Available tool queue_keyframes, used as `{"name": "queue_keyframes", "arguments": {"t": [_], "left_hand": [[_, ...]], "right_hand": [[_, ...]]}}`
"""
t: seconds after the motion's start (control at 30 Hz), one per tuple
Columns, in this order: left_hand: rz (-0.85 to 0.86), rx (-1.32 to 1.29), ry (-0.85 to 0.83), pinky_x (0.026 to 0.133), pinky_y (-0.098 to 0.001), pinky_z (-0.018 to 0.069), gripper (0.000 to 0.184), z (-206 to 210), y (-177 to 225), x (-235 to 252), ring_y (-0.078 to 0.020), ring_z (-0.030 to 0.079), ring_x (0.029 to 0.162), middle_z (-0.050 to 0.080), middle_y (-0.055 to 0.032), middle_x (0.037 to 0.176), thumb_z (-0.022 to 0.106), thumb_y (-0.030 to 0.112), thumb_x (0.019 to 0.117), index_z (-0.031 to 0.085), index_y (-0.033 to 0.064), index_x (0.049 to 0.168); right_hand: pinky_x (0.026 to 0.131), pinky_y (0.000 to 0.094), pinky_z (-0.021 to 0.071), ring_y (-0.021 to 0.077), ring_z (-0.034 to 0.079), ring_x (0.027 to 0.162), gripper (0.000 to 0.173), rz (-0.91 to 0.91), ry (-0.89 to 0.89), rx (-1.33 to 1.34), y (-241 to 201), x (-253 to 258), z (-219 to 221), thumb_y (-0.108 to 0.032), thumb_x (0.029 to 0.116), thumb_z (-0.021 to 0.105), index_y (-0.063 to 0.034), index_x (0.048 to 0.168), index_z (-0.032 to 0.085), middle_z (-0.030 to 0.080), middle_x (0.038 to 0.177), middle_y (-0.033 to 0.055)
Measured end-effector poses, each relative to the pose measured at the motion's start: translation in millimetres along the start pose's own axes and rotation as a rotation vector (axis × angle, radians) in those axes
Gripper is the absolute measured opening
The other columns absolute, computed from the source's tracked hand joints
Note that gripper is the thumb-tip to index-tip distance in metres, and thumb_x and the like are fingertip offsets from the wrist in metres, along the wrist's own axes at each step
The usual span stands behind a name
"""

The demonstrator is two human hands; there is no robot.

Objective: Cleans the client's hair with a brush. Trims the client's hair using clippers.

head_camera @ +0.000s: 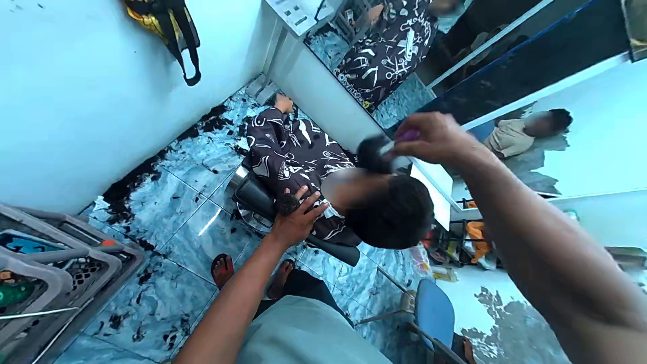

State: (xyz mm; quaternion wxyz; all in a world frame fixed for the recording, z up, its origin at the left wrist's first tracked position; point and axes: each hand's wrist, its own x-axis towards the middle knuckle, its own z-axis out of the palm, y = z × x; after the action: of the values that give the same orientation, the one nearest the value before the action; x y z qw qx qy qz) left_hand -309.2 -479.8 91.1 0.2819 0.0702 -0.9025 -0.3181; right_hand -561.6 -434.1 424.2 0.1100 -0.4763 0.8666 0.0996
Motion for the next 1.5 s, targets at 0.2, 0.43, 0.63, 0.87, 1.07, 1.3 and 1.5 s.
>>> {"name": "queue_keyframes", "arguments": {"t": [0.2, 0.43, 0.63, 0.87, 1.07, 1.3, 1.5], "left_hand": [[-0.094, 0.106, 0.096, 0.123, -0.0684, 0.012, 0.047, -5.7, 36.5, 21.4, -0.0335, 0.027, 0.155, 0.048, -0.0017, 0.159, 0.05, 0.051, 0.1036, 0.06, 0.0335, 0.145], [-0.694, 0.357, 0.645, 0.127, -0.057, 0.017, 0.042, -81.8, 50.7, 8.5, -0.04, 0.035, 0.15, 0.049, -0.0229, 0.153, 0.045, 0.031, 0.1089, 0.071, 0.0014, 0.124], [-0.287, 0.222, 0.404, 0.114, -0.046, 0.0446, 0.044, -65.7, 255.2, 122.7, -0.0265, 0.05, 0.139, 0.055, -0.0187, 0.144, 0.062, 0.032, 0.1019, 0.06, 0.0008, 0.133], [-0.473, 0.984, -0.549, 0.069, -0.0702, 0.0534, 0.107, -18.4, 288.7, 220.3, -0.0536, 0.065, 0.099, 0.026, -0.0256, 0.165, 0.074, 0.075, 0.0755, 0.029, 0.0351, 0.163], [-0.549, 0.765, -0.539, 0.088, -0.0725, 0.0512, 0.105, -60.2, 253.5, 240.6, -0.0464, 0.059, 0.123, 0.031, -0.0166, 0.165, 0.082, 0.063, 0.0744, 0.032, 0.03, 0.161], [-0.663, 0.379, -0.477, 0.108, -0.0539, 0.0477, 0.099, -101.7, 211.2, 253.3, -0.024, 0.053, 0.136, 0.047, -0.0107, 0.155, 0.081, 0.039, 0.0786, 0.029, 0.0274, 0.161], [-0.74, 0.227, -0.403, 0.102, -0.049, 0.0535, 0.099, -117.3, 196.9, 240.8, -0.019, 0.06, 0.128, 0.055, -0.0051, 0.149, 0.081, 0.037, 0.0748, 0.032, 0.0296, 0.16]], "right_hand": [[0.091, 0.062, 0.0546, 0.0386, 0.067, 0.107, 0.043, -0.193, 0.268, 0.083, -10.5, -25.3, 29.2, -0.036, 0.0942, 0.073, -0.007, 0.126, 0.066, 0.068, 0.116, 0.0204], [0.067, 0.0393, 0.0581, 0.0175, 0.067, 0.085, 0.025, -1.117, 0.171, 0.283, -3.5, -126.3, 40.0, -0.031, 0.0953, 0.069, -0.019, 0.117, 0.071, 0.067, 0.104, 0.0032], [0.057, 0.0298, 0.056, 0.012, 0.06, 0.066, 0.032, 0.023, 1.101, 1.669, 270.2, -122.9, 109.5, -0.018, 0.104, 0.046, -0.0105, 0.135, 0.041, 0.061, 0.103, 0.0009], [0.045, 0.0278, 0.0505, 0.0099, 0.053, 0.049, 0.031, 0.607, 0.521, 2.059, 271.7, -149.8, 295.8, -0.034, 0.107, 0.051, -0.0117, 0.128, 0.051, 0.067, 0.092, 0.0033], [0.07, 0.0467, 0.0577, 0.0235, 0.066, 0.081, 0.048, 0.413, 0.337, 1.748, 207.3, -159.6, 332.1, -0.036, 0.0951, 0.069, -0.0052, 0.13, 0.058, 0.067, 0.104, 0.0152], [0.082, 0.0464, 0.0579, 0.0207, 0.07, 0.091, 0.037, -0.662, 0.115, 1.512, 141.5, -127.9, 263.4, -0.03, 0.0908, 0.068, -0.0095, 0.121, 0.071, 0.074, 0.101, 0.0103], [0.069, 0.0504, 0.0591, 0.0227, 0.069, 0.079, 0.033, -0.382, 0.398, 1.499, 158.0, -72.1, 235.3, -0.025, 0.0866, 0.073, -0.0095, 0.116, 0.067, 0.07, 0.091, 0.0093]]}}
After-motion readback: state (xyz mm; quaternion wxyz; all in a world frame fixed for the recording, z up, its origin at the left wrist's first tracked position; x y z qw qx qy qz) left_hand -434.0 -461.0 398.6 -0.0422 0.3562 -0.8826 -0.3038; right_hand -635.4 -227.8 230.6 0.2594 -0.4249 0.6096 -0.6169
